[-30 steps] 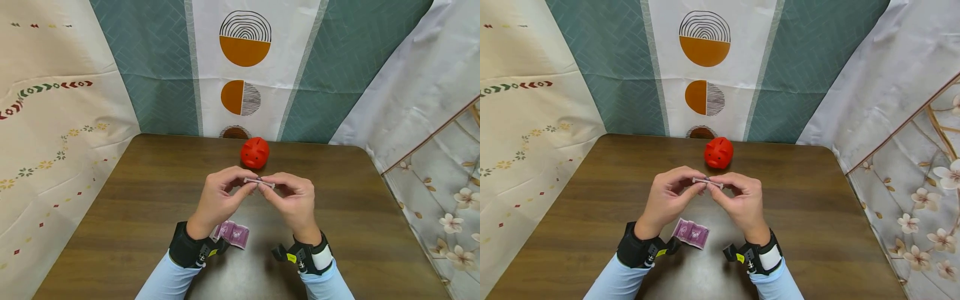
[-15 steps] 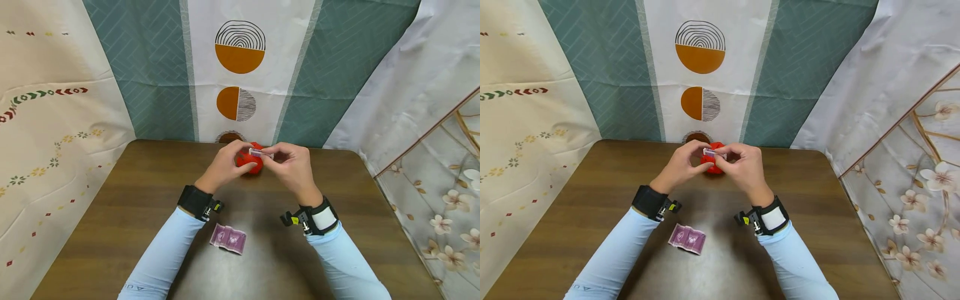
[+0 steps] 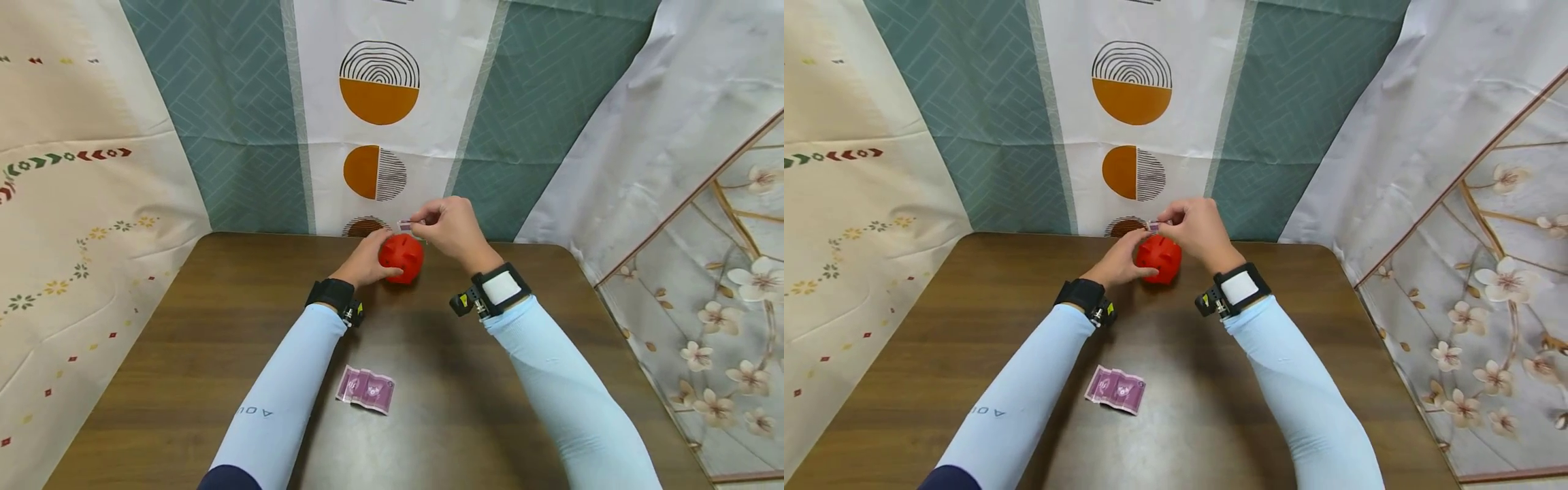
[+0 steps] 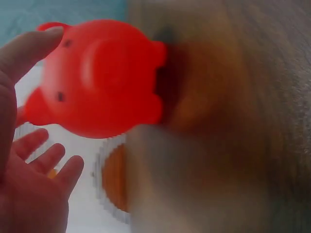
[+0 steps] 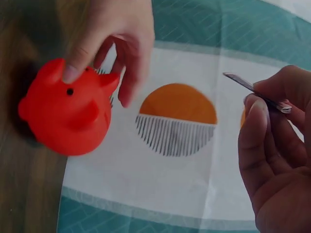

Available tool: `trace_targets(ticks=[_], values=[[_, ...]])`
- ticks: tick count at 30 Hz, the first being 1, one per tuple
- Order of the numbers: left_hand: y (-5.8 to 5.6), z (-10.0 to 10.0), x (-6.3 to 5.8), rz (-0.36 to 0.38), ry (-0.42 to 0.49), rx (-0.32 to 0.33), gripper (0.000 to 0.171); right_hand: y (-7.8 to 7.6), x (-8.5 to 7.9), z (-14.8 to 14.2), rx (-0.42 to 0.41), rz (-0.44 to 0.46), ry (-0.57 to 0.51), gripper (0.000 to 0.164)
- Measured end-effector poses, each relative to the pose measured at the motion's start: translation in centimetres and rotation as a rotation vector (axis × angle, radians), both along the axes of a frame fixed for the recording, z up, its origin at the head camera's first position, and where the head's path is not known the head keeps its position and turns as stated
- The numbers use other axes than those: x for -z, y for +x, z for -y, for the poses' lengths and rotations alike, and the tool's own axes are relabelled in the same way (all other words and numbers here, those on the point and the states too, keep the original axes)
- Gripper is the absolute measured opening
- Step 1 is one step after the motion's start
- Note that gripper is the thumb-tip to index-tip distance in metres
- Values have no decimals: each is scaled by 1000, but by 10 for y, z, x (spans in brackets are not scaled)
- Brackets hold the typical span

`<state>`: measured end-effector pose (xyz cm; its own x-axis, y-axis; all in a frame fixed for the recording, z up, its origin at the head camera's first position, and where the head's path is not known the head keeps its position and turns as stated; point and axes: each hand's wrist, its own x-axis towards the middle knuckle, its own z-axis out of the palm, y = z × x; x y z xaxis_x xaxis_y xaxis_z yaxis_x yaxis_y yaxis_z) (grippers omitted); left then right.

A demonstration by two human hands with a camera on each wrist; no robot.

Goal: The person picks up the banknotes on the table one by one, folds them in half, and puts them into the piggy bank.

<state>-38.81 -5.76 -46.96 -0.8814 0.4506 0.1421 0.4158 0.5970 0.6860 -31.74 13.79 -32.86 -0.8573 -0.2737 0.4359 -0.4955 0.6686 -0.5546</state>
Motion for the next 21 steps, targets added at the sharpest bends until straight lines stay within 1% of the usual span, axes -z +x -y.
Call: trace_targets(ticks=[2, 4, 8, 13, 17, 21], values=[[-4, -1, 7, 33, -14, 8, 92, -9, 0, 1, 13, 34, 47, 9], [-7, -1, 12, 61, -16, 10, 93, -17, 1, 2, 23, 69, 88, 10], [-6, -4, 14, 90, -8, -18, 90, -29, 2, 4, 46, 122, 137, 9], [-2, -12, 18, 60, 30, -77, 86, -40, 5, 4, 69, 174, 165, 8], [4, -18, 23, 43, 52, -122, 87, -50, 14, 8, 93, 180, 203, 11], [11, -19, 24, 6, 76, -166, 86, -60, 22, 16, 133, 192, 241, 12]])
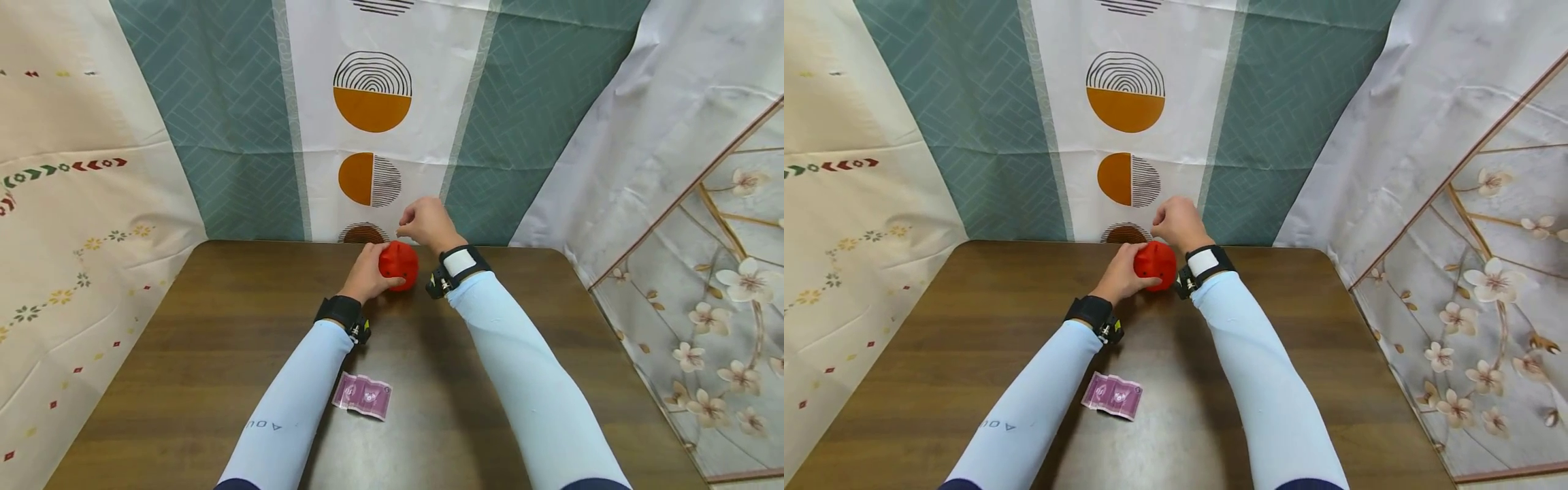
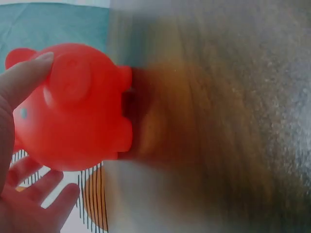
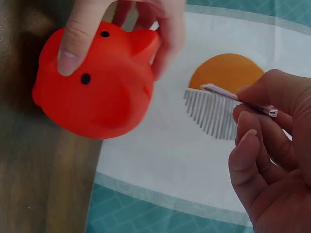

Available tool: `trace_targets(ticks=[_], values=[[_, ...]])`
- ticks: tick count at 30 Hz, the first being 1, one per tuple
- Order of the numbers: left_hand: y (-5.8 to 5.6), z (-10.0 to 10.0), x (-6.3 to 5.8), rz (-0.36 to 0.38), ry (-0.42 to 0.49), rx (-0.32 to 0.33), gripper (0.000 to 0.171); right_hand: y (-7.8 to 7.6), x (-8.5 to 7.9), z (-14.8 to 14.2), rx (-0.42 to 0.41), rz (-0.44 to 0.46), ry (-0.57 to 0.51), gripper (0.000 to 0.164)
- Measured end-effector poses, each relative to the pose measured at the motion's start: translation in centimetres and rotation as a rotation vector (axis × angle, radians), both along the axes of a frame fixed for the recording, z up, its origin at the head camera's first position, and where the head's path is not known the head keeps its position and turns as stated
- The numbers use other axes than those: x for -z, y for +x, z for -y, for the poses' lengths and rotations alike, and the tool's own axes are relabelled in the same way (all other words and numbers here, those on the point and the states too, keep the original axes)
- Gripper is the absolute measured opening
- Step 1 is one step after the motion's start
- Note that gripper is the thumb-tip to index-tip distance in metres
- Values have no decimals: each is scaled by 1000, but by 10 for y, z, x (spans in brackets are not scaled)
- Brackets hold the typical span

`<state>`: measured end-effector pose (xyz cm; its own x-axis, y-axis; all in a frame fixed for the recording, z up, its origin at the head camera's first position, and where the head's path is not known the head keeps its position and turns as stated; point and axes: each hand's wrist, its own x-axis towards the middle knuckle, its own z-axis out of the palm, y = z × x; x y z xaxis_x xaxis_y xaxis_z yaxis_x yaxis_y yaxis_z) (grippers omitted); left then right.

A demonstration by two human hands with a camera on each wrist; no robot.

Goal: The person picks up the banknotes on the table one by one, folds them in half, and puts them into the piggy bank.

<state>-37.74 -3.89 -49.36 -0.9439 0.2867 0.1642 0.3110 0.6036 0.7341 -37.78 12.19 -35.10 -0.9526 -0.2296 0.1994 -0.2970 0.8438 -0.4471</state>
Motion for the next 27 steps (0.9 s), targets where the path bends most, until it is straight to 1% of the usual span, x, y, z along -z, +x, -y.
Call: trace_targets(ticks=[4, 7, 9, 14, 18, 23, 27], values=[[5, 0, 3, -28, 4, -44, 83, -7, 9, 6, 52, 26, 29, 13], [8, -1, 7, -34, -8, -53, 84, -10, 16, 7, 94, 42, 46, 14], [9, -2, 8, -42, -12, -51, 85, -11, 19, 7, 108, 46, 53, 14], [11, -2, 8, -53, -5, -64, 84, -12, 22, 6, 101, 59, 53, 16], [11, -2, 6, -40, -18, -79, 85, -14, 24, 7, 97, 81, 59, 16], [9, -3, 4, -18, -30, -74, 86, -14, 29, 6, 107, 120, 62, 15], [7, -6, 4, -22, -42, -71, 87, -14, 32, 4, 114, 155, 44, 14]])
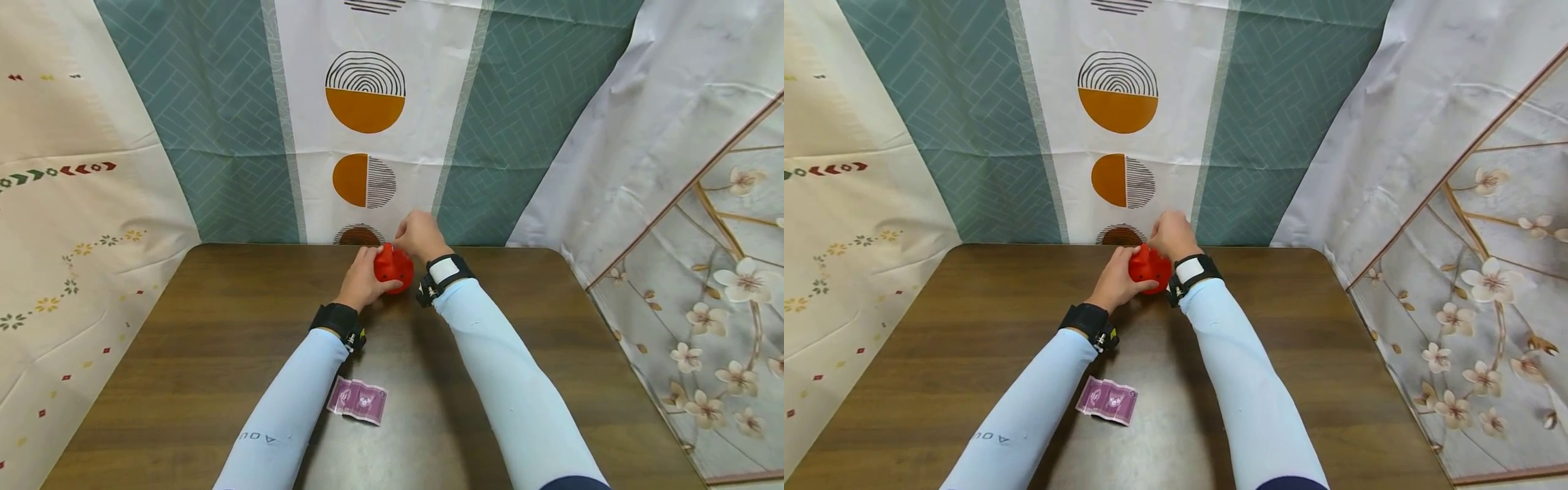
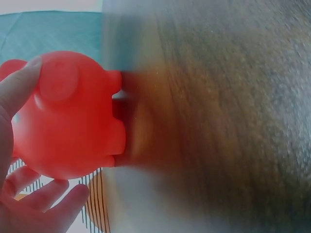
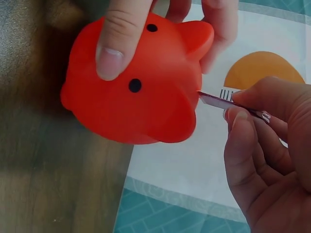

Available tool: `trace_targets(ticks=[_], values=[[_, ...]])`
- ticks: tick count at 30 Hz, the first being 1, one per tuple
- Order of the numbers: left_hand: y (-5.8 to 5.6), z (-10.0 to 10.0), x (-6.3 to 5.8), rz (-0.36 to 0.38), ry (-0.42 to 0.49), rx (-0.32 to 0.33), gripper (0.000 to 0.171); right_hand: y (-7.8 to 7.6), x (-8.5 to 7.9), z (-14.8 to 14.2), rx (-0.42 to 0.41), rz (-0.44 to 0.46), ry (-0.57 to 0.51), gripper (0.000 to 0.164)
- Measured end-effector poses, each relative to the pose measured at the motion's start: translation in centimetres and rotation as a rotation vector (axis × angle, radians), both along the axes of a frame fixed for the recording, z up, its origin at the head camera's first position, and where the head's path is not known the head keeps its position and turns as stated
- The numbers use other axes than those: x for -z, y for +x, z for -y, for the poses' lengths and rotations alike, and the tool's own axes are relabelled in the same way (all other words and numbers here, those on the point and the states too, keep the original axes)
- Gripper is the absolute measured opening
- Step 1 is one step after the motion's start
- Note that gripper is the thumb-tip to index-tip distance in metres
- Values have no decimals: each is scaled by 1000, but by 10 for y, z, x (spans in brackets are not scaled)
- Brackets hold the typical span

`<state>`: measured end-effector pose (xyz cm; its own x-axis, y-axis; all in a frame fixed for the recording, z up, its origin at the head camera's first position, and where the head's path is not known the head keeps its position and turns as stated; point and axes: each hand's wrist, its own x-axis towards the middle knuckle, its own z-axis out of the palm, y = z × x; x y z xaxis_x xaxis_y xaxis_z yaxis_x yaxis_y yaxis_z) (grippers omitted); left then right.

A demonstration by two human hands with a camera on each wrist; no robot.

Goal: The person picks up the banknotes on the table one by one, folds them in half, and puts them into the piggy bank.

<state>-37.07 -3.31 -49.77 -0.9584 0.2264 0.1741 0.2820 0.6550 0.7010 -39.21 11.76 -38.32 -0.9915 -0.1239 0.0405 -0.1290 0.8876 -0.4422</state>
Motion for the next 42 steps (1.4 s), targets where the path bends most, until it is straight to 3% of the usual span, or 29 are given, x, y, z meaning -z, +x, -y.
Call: trace_targets(ticks=[6, 17, 26, 36, 42], values=[[-1, 1, -1, -11, -7, 0, 86, -1, 4, 4, 8, 53, -26, 12], [1, 0, -3, 20, 30, 9, 84, -4, 12, 4, 12, 21, -55, 16], [4, 0, -4, 55, 37, -12, 83, -5, 11, 1, -32, 89, -95, 16], [4, 0, -1, 54, 46, -5, 83, -8, 13, 3, -82, 37, 14, 17], [2, 1, -2, 47, 54, -5, 84, -9, 7, 6, -114, 84, 44, 18]])
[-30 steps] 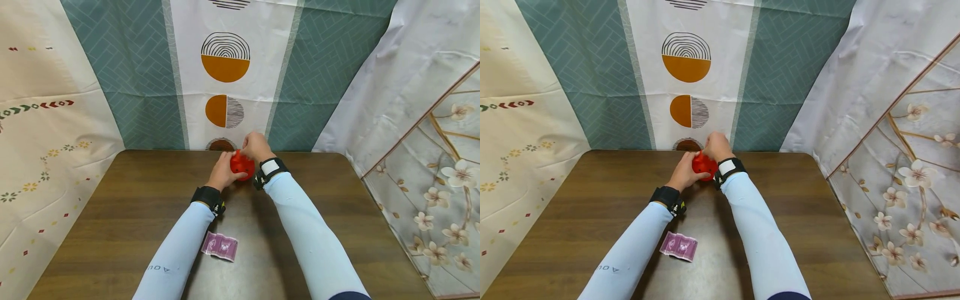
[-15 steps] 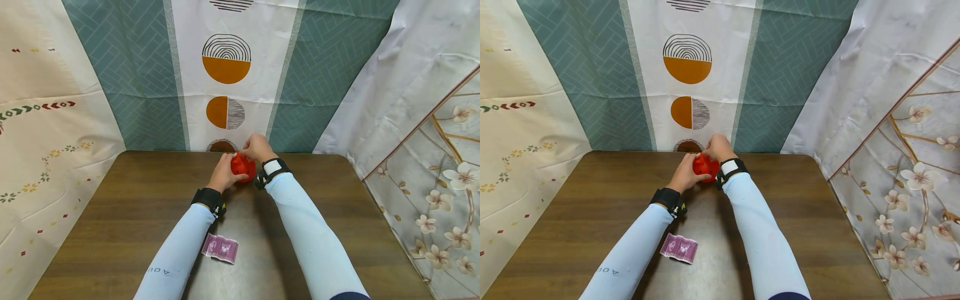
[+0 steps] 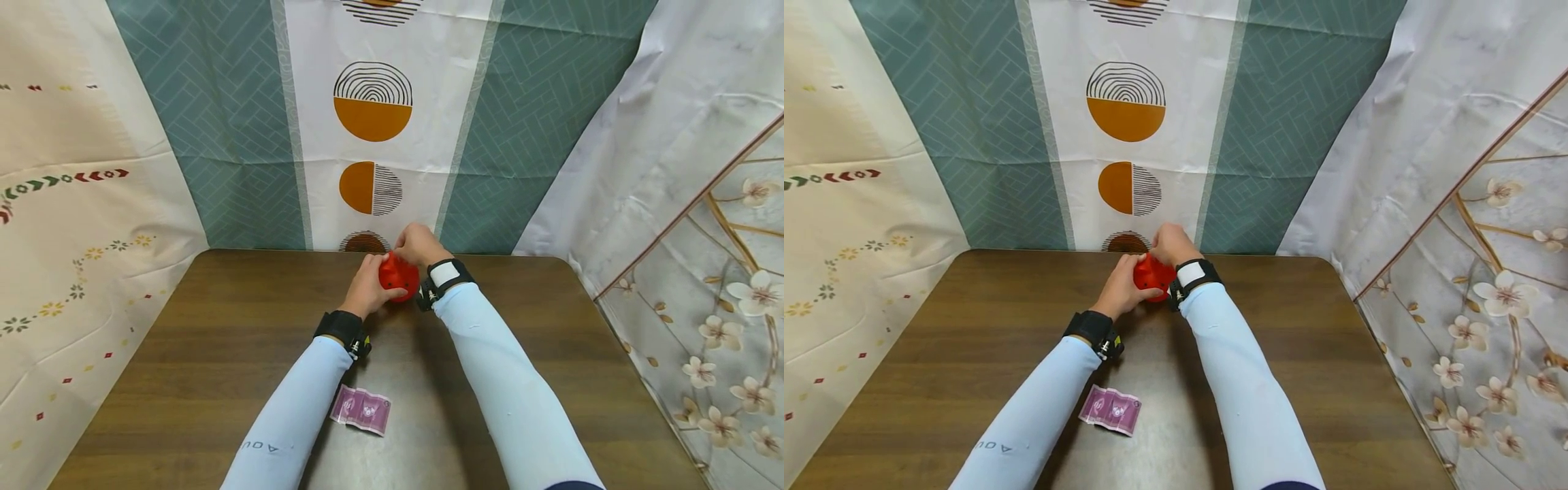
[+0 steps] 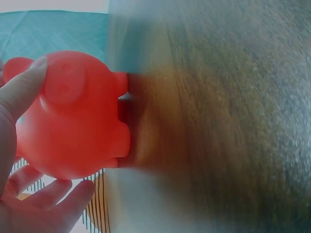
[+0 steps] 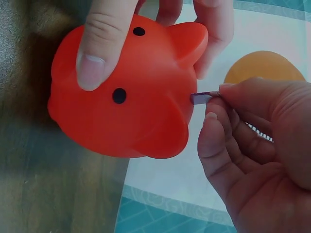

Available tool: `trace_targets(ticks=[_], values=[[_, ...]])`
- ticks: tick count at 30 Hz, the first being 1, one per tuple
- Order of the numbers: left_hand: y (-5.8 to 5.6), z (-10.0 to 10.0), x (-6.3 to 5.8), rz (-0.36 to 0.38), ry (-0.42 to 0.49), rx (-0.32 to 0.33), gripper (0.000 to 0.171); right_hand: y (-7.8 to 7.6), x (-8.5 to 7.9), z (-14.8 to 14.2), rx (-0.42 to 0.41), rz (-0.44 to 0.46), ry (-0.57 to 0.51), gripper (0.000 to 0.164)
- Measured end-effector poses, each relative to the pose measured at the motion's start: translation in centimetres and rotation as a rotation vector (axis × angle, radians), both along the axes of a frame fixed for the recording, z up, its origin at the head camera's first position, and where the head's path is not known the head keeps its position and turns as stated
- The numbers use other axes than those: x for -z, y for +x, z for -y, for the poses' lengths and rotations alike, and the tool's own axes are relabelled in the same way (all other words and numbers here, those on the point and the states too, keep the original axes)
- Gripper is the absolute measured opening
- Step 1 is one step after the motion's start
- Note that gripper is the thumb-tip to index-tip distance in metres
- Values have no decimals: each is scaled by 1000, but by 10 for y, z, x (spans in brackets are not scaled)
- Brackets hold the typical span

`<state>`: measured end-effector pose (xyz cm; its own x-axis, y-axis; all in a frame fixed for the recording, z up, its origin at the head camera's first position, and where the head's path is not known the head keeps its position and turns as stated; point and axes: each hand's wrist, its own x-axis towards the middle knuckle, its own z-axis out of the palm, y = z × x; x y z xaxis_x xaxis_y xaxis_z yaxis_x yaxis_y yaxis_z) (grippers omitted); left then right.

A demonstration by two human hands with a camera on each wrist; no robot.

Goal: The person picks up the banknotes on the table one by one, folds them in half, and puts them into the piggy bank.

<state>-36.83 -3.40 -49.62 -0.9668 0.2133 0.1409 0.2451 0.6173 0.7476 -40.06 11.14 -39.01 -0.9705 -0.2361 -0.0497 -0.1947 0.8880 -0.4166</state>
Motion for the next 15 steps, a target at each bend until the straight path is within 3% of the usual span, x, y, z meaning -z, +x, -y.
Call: trace_targets(ticks=[6, 15], values=[[0, 1, 0, -1, 7, 2, 83, 0, -5, 2, 1, 50, 6, 19], [1, 0, 0, -6, -6, 3, 87, 3, -3, 2, 24, 27, 14, 16]])
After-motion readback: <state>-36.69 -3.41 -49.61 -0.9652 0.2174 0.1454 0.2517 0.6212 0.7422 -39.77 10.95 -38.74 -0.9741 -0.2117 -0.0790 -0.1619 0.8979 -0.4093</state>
